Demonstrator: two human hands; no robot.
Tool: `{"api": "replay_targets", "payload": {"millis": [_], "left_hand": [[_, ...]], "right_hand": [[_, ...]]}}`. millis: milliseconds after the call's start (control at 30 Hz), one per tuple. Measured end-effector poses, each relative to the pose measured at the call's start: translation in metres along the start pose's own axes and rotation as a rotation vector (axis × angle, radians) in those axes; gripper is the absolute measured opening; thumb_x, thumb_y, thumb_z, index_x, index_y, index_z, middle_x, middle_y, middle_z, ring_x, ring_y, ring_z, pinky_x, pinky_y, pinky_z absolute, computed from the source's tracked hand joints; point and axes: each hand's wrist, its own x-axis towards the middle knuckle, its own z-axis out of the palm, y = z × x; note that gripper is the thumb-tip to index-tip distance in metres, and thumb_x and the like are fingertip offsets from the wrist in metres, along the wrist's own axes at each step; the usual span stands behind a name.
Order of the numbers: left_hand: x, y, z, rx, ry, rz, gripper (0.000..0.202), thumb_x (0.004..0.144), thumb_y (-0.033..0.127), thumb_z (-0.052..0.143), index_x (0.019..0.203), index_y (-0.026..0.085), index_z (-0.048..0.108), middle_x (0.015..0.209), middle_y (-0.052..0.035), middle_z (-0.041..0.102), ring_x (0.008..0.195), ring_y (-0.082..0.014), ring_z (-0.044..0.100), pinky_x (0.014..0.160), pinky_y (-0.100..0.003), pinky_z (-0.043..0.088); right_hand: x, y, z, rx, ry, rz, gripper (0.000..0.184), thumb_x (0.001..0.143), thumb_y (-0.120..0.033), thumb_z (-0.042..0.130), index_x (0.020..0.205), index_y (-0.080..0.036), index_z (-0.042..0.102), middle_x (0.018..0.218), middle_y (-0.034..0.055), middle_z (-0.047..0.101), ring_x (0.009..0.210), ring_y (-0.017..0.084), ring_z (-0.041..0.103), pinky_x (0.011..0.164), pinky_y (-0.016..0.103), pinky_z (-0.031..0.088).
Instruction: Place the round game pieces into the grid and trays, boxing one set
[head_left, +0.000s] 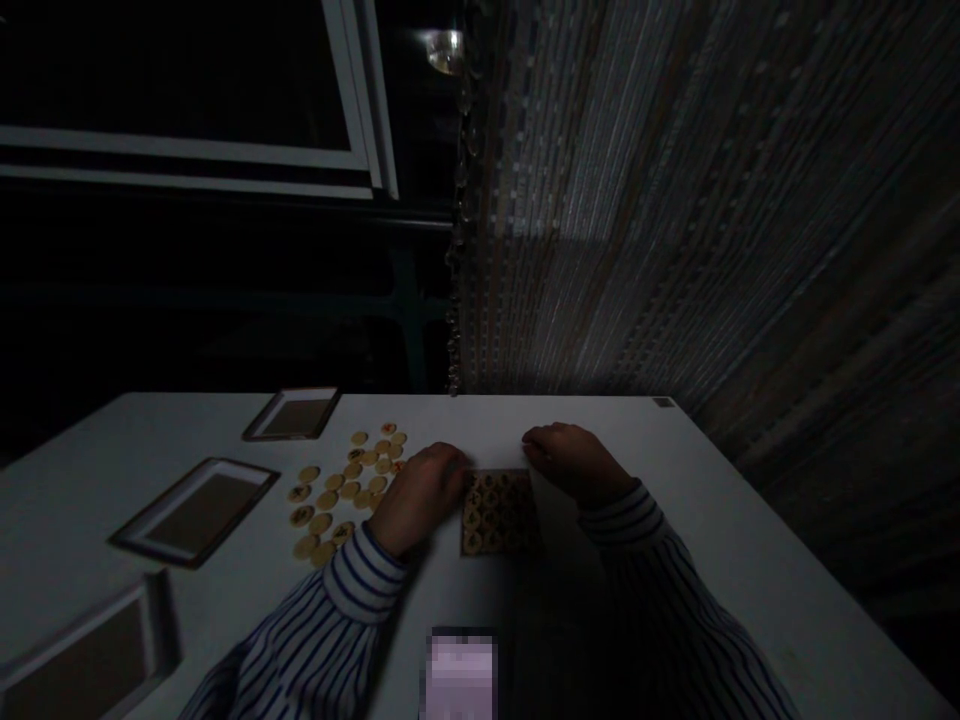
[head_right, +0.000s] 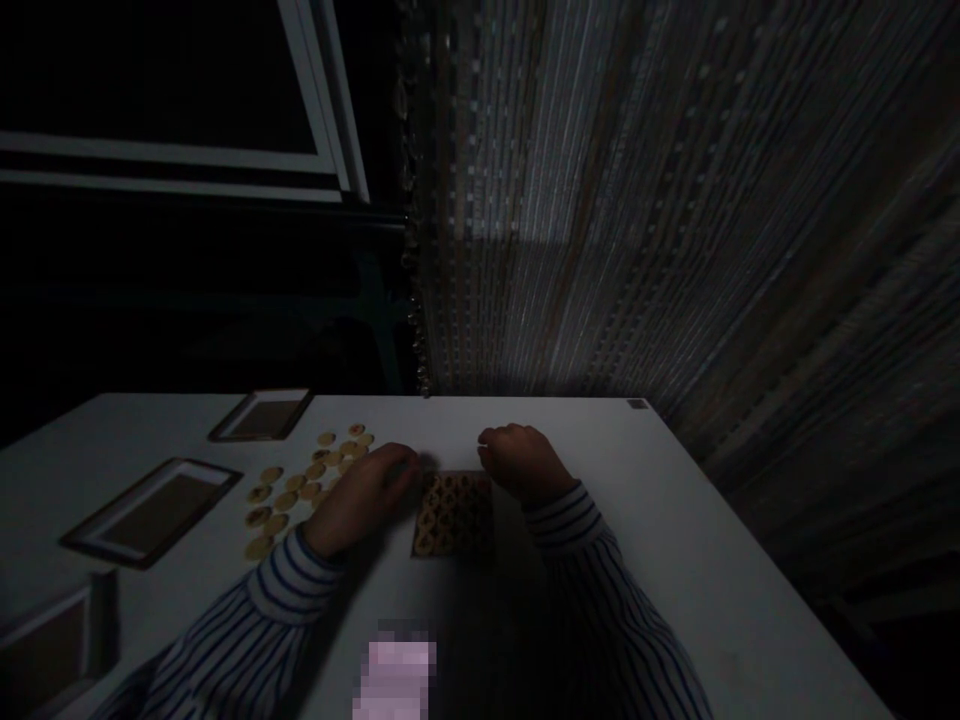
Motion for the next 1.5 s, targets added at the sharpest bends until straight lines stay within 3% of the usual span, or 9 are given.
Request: {"api": "replay_targets", "payload": {"millis": [367, 867, 1100, 1500], "left_hand": [[-0.010, -0.004, -0.030, -0.055, 0.109, -0.090, 0.019, 0.081, 0.026, 0.041, 0.085, 0.018, 0.058, 0.088, -0.0038, 0.063, 0.085, -0.0174, 0.057, 0.079, -0.032, 0.042], [-0.075, -0.072, -0.085, -0.118, 0.466, -0.438, 0.031, 0.075, 0.043, 0.046, 0.085, 0.015, 0.059, 0.083, -0.0051, 0.067, 0.077, -0.0182, 0.062, 0.072, -0.028, 0.048], [-0.099, -0.101, -0.080, -0.095, 0.526, -0.496, 0.031, 0.077, 0.041, 0.044, 0.088, 0.015, 0.058, 0.087, -0.0065, 0.065, 0.083, -0.0193, 0.061, 0.077, -0.032, 0.047], [-0.119, -0.125, -0.051, -0.077, 0.510, -0.593, 0.037, 0.080, 0.037, 0.041, 0.103, 0.012, 0.055, 0.101, -0.0120, 0.063, 0.093, -0.0222, 0.059, 0.081, -0.035, 0.046]], "right_hand": [[-0.004, -0.013, -0.009, 0.056, 0.102, -0.075, 0.030, 0.087, -0.027, 0.034, 0.101, -0.018, 0.059, 0.094, 0.0074, 0.064, 0.090, 0.017, 0.055, 0.078, 0.027, 0.035], [-0.010, -0.033, -0.012, 0.212, 0.379, -0.156, 0.027, 0.085, -0.024, 0.038, 0.100, -0.016, 0.060, 0.098, 0.0063, 0.064, 0.091, 0.017, 0.054, 0.083, 0.029, 0.038], [-0.002, -0.051, -0.010, 0.189, 0.325, -0.190, 0.028, 0.085, -0.024, 0.038, 0.100, -0.016, 0.060, 0.098, 0.0063, 0.064, 0.091, 0.018, 0.054, 0.084, 0.031, 0.039], [0.039, -0.103, -0.019, 0.129, 0.079, -0.279, 0.030, 0.083, -0.023, 0.038, 0.102, -0.017, 0.060, 0.101, 0.0063, 0.063, 0.095, 0.017, 0.054, 0.085, 0.028, 0.036]]}}
